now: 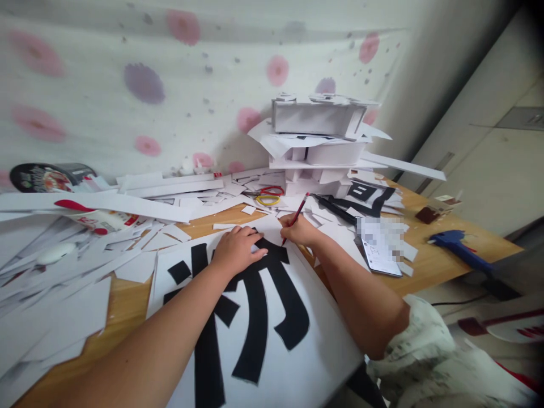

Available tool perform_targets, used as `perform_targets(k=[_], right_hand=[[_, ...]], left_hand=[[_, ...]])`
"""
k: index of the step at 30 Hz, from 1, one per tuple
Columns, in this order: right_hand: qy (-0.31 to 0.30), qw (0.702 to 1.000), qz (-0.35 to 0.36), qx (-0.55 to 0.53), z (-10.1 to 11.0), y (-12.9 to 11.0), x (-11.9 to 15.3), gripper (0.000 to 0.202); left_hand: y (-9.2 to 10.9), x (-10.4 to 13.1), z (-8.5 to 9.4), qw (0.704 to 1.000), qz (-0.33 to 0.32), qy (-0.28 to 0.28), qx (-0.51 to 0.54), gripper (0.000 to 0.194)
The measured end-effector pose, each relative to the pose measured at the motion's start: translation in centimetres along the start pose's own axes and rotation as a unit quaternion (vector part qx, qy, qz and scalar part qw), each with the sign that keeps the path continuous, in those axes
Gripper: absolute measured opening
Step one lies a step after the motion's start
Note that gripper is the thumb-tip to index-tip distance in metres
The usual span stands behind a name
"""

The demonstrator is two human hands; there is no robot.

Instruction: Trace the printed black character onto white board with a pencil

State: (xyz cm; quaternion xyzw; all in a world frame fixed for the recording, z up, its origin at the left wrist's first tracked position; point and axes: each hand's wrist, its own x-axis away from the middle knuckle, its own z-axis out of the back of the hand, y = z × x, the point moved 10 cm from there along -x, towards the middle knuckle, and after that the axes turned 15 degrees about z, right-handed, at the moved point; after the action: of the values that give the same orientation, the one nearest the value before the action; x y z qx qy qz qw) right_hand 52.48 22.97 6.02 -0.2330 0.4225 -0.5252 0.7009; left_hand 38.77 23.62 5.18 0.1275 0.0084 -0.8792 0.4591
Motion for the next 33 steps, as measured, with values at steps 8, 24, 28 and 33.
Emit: perform_targets(k=[8, 24, 28, 33], right_hand=[[-0.023, 1.000, -0.017, -0.008, 0.1, 0.1, 0.2, 0.018], [0.011, 0.993, -0.057, -0.102, 0.2, 1.7, 0.4, 0.020], [0.076, 0.985, -0.074, -0.138, 0.7, 1.1, 0.5, 0.024], [0.117, 0.977, -0.076, -0.159, 1.0, -1.1, 2.4, 0.024]], left_hand=[[-0.1, -0.1, -0.1, 1.000, -0.001, 0.002, 0.000, 0.041], [-0.1, -0.1, 0.0, 1.000, 0.002, -0.001, 0.001, 0.041], [0.1, -0.1, 0.4, 1.000, -0.003, 0.004, 0.001, 0.042], [0.3, -0.1, 0.5, 1.000, -0.007, 0.007, 0.001, 0.046]])
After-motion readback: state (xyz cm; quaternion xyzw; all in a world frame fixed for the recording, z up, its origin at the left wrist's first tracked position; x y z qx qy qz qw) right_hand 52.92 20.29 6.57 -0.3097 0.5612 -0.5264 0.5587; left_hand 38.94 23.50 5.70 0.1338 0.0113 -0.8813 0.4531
